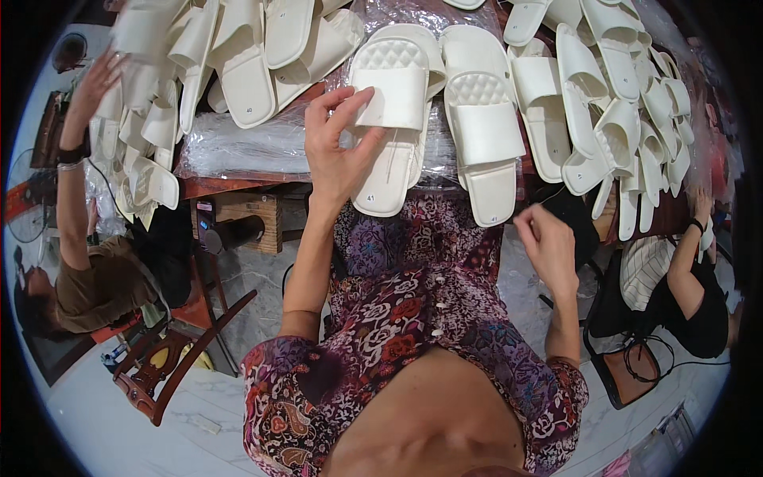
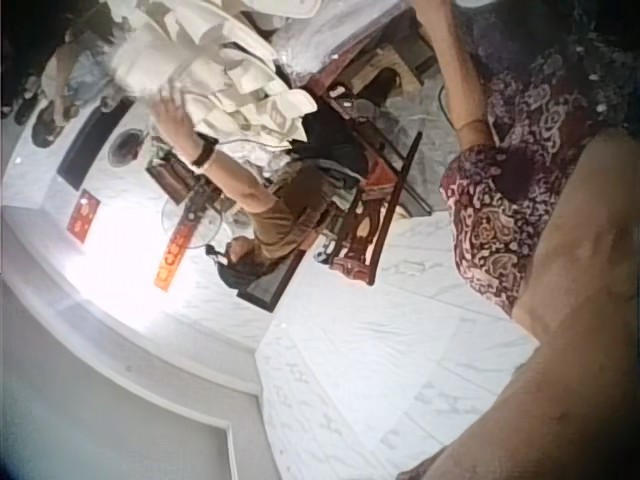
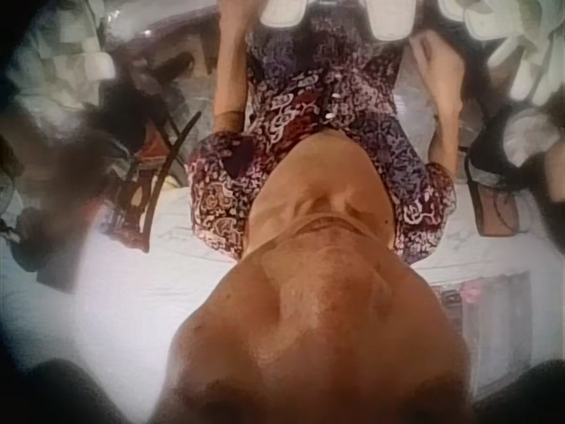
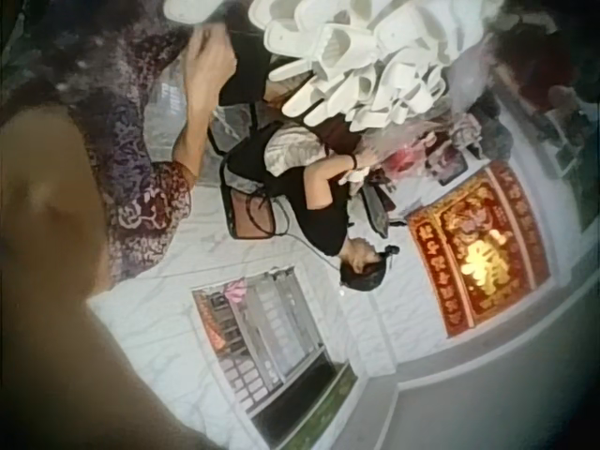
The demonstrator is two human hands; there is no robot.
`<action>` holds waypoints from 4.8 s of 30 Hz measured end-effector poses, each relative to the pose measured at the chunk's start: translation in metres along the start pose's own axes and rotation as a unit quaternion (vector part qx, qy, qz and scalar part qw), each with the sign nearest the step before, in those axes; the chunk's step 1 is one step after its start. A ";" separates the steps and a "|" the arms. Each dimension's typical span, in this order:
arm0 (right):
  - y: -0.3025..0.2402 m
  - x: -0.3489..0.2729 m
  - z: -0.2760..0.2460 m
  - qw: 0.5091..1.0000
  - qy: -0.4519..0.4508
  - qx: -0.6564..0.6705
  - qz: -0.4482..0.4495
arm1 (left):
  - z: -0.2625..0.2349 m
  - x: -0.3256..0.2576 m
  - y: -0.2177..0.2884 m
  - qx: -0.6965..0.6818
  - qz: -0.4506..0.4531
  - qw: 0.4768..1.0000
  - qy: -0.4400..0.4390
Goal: The person assembles white sandals by sewing foam soles and straps together with a needle and thread.
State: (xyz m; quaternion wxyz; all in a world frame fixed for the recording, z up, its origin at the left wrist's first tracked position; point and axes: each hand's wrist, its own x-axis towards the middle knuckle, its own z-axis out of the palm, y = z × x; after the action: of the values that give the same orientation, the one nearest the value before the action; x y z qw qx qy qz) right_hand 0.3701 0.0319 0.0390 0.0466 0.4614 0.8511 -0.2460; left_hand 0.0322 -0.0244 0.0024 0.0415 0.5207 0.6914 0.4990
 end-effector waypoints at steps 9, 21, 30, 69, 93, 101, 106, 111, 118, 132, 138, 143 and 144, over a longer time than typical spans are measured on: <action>-0.053 0.075 -0.009 0.958 0.229 0.129 -0.116 | -0.004 -0.002 0.005 0.028 0.014 0.999 0.015; -0.059 0.105 -0.013 0.962 0.237 0.075 -0.112 | 0.007 -0.046 0.036 -0.009 -0.032 0.999 0.002; -0.100 0.075 -0.007 0.970 0.155 0.130 -0.138 | 0.013 -0.047 0.046 -0.370 -0.246 0.894 -0.054; -0.076 0.090 0.025 0.892 0.117 0.153 -0.409 | 0.021 -0.032 0.051 -0.377 -0.319 0.858 -0.142; -0.096 0.097 0.040 0.905 0.224 0.244 -0.267 | 0.016 -0.045 0.053 -0.395 -0.304 0.866 -0.043; -0.095 0.097 0.037 0.900 0.228 0.237 -0.287 | 0.006 -0.044 0.058 -0.475 -0.342 0.808 -0.067; -0.092 0.097 0.038 0.898 0.226 0.240 -0.292 | 0.005 -0.046 0.057 -0.473 -0.325 0.812 -0.101; -0.090 0.098 0.036 0.901 0.226 0.195 -0.315 | -0.011 -0.040 0.054 -0.509 -0.332 0.779 -0.157; -0.089 0.097 0.035 0.907 0.214 0.168 -0.320 | -0.018 -0.028 0.046 -0.452 -0.383 0.772 -0.230; -0.092 0.100 0.041 0.905 0.232 0.178 -0.310 | -0.001 -0.044 0.048 -0.341 -0.369 0.842 -0.197; -0.096 0.099 0.043 0.905 0.242 0.161 -0.311 | -0.018 -0.046 0.053 -0.337 -0.428 0.813 -0.205; -0.099 0.097 0.045 0.903 0.240 0.178 -0.310 | -0.029 -0.043 0.047 -0.388 -0.473 0.742 -0.274; -0.099 0.097 0.045 0.901 0.243 0.189 -0.305 | -0.028 -0.044 0.046 -0.388 -0.473 0.742 -0.274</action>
State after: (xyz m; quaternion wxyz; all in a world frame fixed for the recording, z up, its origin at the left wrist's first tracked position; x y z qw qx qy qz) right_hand 0.2281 0.0403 0.0067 -0.3266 0.2250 0.8727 -0.2847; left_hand 0.0674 -0.0779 0.0299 0.6586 0.1795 0.5544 0.4762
